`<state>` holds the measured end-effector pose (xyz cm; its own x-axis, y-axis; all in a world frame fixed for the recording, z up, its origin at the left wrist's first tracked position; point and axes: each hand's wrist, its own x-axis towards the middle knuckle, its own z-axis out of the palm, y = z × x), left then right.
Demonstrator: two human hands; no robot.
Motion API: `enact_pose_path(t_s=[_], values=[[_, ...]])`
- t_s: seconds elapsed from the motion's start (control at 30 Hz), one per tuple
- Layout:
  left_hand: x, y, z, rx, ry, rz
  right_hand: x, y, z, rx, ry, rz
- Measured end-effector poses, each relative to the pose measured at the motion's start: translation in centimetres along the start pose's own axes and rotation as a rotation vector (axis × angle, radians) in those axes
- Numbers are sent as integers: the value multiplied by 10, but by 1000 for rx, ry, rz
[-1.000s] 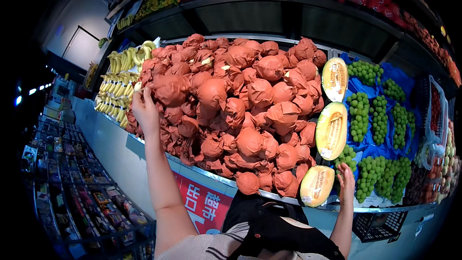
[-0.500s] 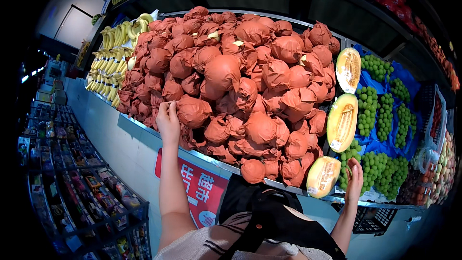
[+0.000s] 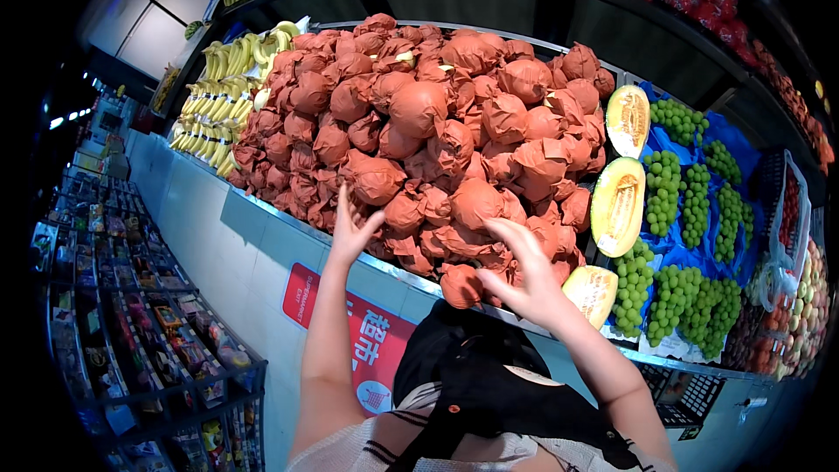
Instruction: The person selects bananas and places them on a display, then picks up a halved melon and returns it. They retrieve a plastic bag, place bananas inside, and later pick up a persimmon, placing it in the bag as well. The person walks through the store multiple times between the fruit displays and the checkout area.
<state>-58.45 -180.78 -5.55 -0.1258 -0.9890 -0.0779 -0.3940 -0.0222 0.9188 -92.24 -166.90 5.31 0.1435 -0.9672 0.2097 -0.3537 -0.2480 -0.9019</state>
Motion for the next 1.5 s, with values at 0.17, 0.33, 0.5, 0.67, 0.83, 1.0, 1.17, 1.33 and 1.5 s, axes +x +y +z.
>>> enact_pose_path(t_s=[0.17,0.33,0.5,0.67,0.83,1.0,1.17,1.33,1.5], values=[[-1,-4,-10,306,-139,198,90,10,99,-237,-97,-228],[-9,-38,-16,492,-184,259,157,30,176,-648,-72,-151],[-6,-91,-27,352,-202,383,191,42,190,-591,-112,-34],[-1,-74,-105,73,36,349,188,6,190,-368,-24,-199],[2,-135,-143,-472,178,-149,163,12,260,-708,-201,-175],[4,-103,-119,-762,66,-241,154,56,303,-1118,-18,-17],[5,-105,-112,-578,202,-284,115,20,292,-857,152,-60],[-36,-2,-102,-618,-67,-189,0,-54,250,40,339,184],[-151,1,8,-678,-1152,-552,-134,-103,259,-233,682,251]])
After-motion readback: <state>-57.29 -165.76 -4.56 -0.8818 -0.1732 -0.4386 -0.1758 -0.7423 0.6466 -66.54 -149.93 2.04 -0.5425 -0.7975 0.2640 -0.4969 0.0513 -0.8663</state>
